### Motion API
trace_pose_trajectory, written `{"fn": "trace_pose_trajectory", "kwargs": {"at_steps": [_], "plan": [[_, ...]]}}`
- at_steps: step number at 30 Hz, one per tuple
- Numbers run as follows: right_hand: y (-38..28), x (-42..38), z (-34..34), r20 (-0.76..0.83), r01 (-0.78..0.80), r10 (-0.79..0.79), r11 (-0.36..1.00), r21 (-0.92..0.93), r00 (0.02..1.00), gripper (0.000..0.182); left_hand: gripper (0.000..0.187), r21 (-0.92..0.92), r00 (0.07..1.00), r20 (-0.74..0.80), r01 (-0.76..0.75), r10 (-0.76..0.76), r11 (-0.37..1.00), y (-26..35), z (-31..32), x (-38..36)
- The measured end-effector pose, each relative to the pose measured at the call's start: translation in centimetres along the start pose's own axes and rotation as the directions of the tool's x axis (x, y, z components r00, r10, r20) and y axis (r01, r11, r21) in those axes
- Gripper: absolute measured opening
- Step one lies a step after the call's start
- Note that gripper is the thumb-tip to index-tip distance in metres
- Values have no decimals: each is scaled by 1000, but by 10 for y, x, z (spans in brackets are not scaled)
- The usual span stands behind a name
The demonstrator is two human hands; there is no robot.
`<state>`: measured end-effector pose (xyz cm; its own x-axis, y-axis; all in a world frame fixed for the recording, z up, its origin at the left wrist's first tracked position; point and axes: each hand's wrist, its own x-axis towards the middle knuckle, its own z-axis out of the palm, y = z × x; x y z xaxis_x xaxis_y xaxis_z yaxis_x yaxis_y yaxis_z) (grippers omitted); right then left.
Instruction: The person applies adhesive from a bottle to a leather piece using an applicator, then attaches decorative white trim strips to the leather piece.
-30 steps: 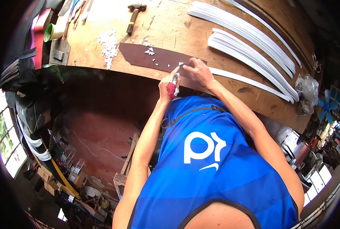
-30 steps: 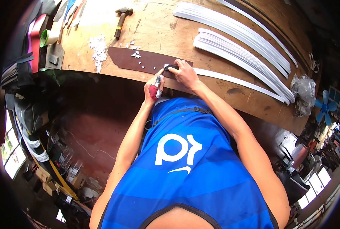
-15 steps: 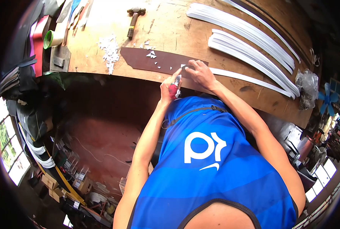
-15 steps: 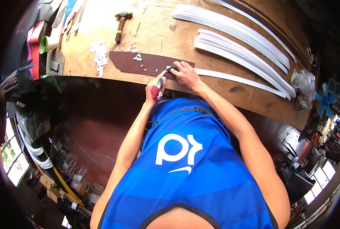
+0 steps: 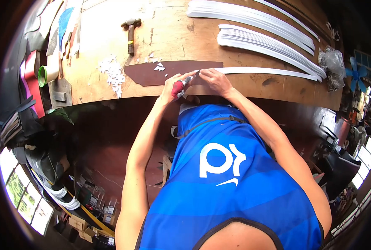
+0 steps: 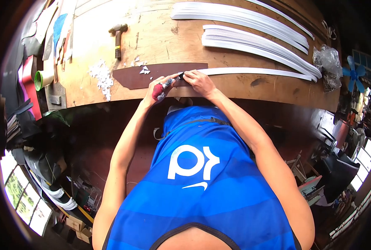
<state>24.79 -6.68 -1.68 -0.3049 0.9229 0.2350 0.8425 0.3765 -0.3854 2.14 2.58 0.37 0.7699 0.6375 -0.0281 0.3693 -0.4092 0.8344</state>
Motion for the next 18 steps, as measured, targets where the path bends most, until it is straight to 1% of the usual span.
{"fn": "trace_pose_trajectory", "kwargs": {"at_steps": [1,2,4,5,6,8,9,16,18], "plan": [[0,-1,1,-1,-13,13,1000,-5,1000,32,34,-40,1000,13,-17,18,999,-2,-1,3],[-1,-1,2,18,-27,27,1000,-7,999,32,34,-45,999,22,-25,26,999,-3,-3,4],[-2,-2,2,38,-50,51,999,-15,998,32,33,-97,997,77,15,-8,995,-5,-7,7],[-2,-1,2,29,-53,54,998,-18,998,32,32,-60,994,103,37,-31,997,-6,-8,9],[-4,-1,2,22,-56,56,998,-21,998,32,32,-64,994,110,33,-26,997,-6,-8,11],[-6,0,1,12,-72,72,997,-8,997,31,34,-28,996,53,-64,65,998,-8,-9,13],[-7,0,1,2,-80,80,997,8,997,31,34,4,995,41,-88,88,996,-9,-8,14],[-6,-2,5,-14,-99,100,995,24,995,31,35,34,994,47,-96,95,995,-7,-9,14],[-6,-2,4,-22,-124,125,991,53,992,31,30,60,993,85,-85,80,995,-7,-10,14]]}}
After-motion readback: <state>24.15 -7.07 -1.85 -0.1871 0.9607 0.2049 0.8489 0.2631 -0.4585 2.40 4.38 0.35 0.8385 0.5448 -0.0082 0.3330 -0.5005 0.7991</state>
